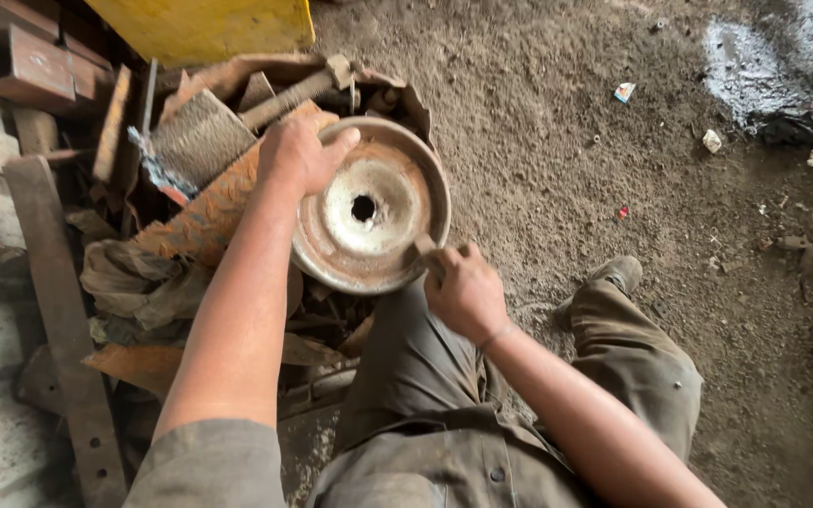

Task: The person cleans a round metal auto part by hand using a cloth and a small tool to scrape the surface.

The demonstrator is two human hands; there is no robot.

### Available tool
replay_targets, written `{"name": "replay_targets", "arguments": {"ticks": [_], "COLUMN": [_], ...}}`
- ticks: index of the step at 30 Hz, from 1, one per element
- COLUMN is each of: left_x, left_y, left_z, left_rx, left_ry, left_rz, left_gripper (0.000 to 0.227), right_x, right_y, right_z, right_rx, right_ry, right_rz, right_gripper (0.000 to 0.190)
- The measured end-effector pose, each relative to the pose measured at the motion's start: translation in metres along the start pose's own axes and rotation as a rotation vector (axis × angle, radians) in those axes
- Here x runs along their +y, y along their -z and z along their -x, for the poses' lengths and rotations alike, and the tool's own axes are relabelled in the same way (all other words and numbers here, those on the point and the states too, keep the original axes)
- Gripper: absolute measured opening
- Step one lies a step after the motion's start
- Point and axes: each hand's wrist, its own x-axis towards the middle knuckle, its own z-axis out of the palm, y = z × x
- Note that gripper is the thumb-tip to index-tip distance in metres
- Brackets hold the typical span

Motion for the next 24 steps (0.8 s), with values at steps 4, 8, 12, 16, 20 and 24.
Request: {"name": "replay_targets", "arguments": {"ticks": [4, 8, 12, 16, 20, 24], "left_x": [0.004, -0.001, -0.006, -0.002, -0.003, -0.011], "left_y": [0.002, 0.002, -0.002, 0.0, 0.001, -0.003], "left_z": [0.0, -0.001, -0.002, -0.004, -0.005, -0.007], "left_rx": [-0.01, 0.025, 0.053, 0.0, 0.011, 0.033], "left_ry": [-0.007, -0.031, -0.054, 0.017, -0.026, -0.044], "left_rz": [-0.02, 0.031, 0.039, 0.075, 0.058, 0.058], "left_gripper": [0.043, 0.041, 0.04, 0.04, 0.041, 0.047], "right_x": [-0.003, 0.003, 0.013, 0.011, 0.013, 0.028], "right_y": [0.002, 0.004, 0.002, 0.0, 0.016, 0.024], "right_z": [-0.045, -0.039, -0.015, -0.063, -0.08, -0.061], "right_rx": [0.112, 0.137, 0.034, 0.121, 0.143, 0.122], "right_ry": [-0.042, 0.059, 0.022, 0.037, 0.078, 0.107], "right_rz": [0.008, -0.018, 0.023, 0.061, 0.051, 0.054], "right_gripper": [0.029, 0.029, 0.029, 0.025, 0.032, 0.033]}}
